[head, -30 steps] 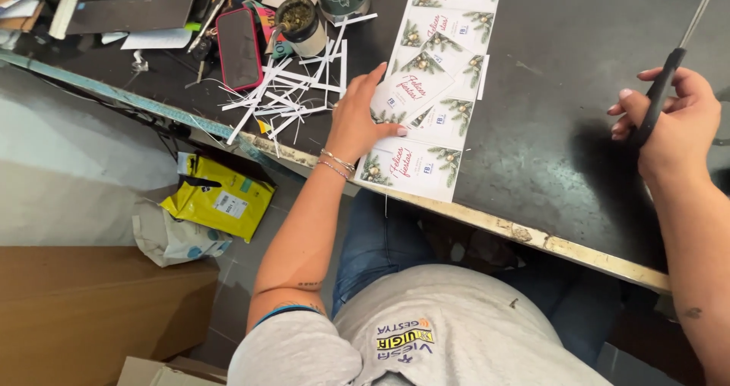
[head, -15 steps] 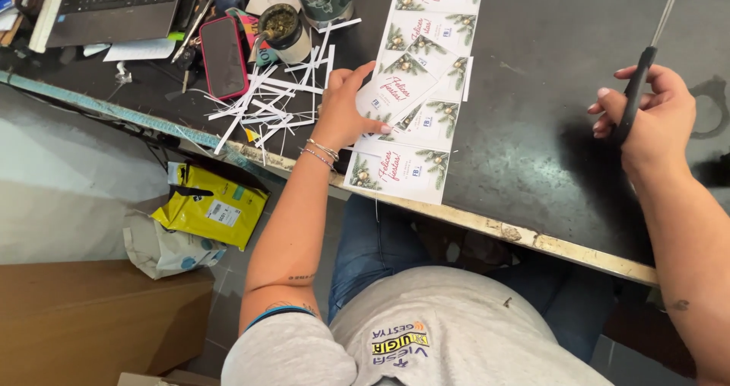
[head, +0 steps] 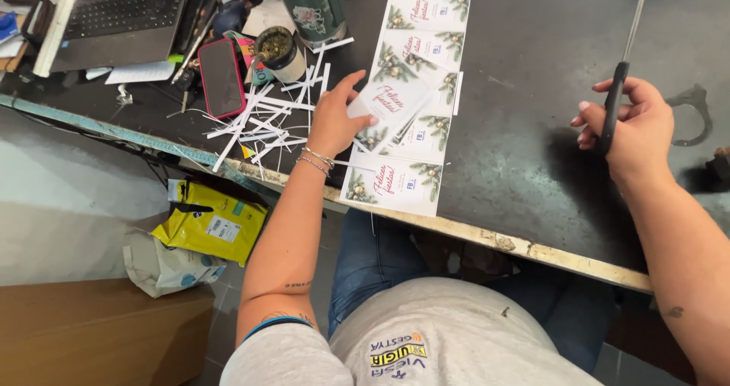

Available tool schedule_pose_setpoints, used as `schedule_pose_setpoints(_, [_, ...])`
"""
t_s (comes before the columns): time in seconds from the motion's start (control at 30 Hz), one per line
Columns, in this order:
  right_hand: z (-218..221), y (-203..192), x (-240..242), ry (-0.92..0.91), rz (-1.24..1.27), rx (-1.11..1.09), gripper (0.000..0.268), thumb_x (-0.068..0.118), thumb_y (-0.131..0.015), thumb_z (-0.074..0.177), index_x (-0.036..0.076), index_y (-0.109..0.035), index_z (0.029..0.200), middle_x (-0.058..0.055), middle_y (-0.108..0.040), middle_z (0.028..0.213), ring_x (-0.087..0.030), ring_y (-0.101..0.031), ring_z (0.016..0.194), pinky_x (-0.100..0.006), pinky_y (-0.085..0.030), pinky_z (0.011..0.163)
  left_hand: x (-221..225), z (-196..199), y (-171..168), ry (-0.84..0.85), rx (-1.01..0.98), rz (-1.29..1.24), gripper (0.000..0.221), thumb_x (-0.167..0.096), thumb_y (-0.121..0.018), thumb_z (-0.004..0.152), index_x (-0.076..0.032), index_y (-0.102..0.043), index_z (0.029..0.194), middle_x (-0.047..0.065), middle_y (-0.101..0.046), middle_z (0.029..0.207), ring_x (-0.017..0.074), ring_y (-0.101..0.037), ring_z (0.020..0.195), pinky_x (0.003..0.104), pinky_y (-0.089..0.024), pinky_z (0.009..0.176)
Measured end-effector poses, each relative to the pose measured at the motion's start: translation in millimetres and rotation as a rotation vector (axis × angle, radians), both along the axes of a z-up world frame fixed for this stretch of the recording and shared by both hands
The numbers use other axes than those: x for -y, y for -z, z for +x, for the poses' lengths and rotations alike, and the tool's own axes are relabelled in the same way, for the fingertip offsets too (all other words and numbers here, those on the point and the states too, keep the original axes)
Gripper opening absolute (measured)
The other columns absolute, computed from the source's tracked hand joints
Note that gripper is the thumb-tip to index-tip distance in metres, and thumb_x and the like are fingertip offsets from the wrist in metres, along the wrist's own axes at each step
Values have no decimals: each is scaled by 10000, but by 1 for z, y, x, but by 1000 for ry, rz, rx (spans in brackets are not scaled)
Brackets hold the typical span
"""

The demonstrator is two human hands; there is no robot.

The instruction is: The person uses scissors to cut individual greeting cards from a printed sheet. They trim the edges of each card, place the finished cards in a pile, and continue cutting the remaining cards from the sheet.

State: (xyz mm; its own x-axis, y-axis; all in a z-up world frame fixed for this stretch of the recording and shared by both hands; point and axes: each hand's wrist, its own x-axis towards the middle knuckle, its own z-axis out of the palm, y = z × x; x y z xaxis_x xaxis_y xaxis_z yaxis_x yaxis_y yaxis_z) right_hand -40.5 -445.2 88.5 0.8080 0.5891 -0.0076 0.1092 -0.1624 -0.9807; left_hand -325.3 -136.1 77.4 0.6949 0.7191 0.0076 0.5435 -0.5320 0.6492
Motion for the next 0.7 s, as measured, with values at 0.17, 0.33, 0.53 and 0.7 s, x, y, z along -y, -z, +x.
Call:
schedule_pose_setpoints(0.17, [4,11,-1,-61,30,9,232,57,-699,999,81,-583,1199,-148,-648,771,-162,-580,547,-254,-520,540,-1,19,-4,30,212,-16,337,-282,-664,965,-132,-611,1262,8,-669,1005,154,-615,832,321,-514,720])
schedule_pose_setpoints(0.33, [-5,13,-6,-153,-8,-38,306,109,-754,936,88,-606,1203,-174,-685,778,-198,-592,509,-278,-506,507,4,73,-6,111,394,3,367,-412,-629,962,-128,-575,1188,50,-700,1160,240,-671,1145,354,-505,910])
schedule_pose_setpoints(0.53, [-15,19,-7,-185,201,-56,403,60,-808,864,-3,-618,1214,-225,-702,824,-236,-683,580,-325,-597,545,50,159,5,370,651,-335,469,-220,-725,988,-180,-467,1377,141,-730,1216,174,-706,1052,341,-607,880])
schedule_pose_setpoints(0.7, [11,34,-5,-94,252,-97,490,60,-862,815,57,-578,1215,-226,-725,1034,-219,-716,725,-306,-622,670,84,190,29,439,766,-636,368,-147,-687,1005,-95,-482,1306,140,-731,1093,172,-699,941,308,-626,780])
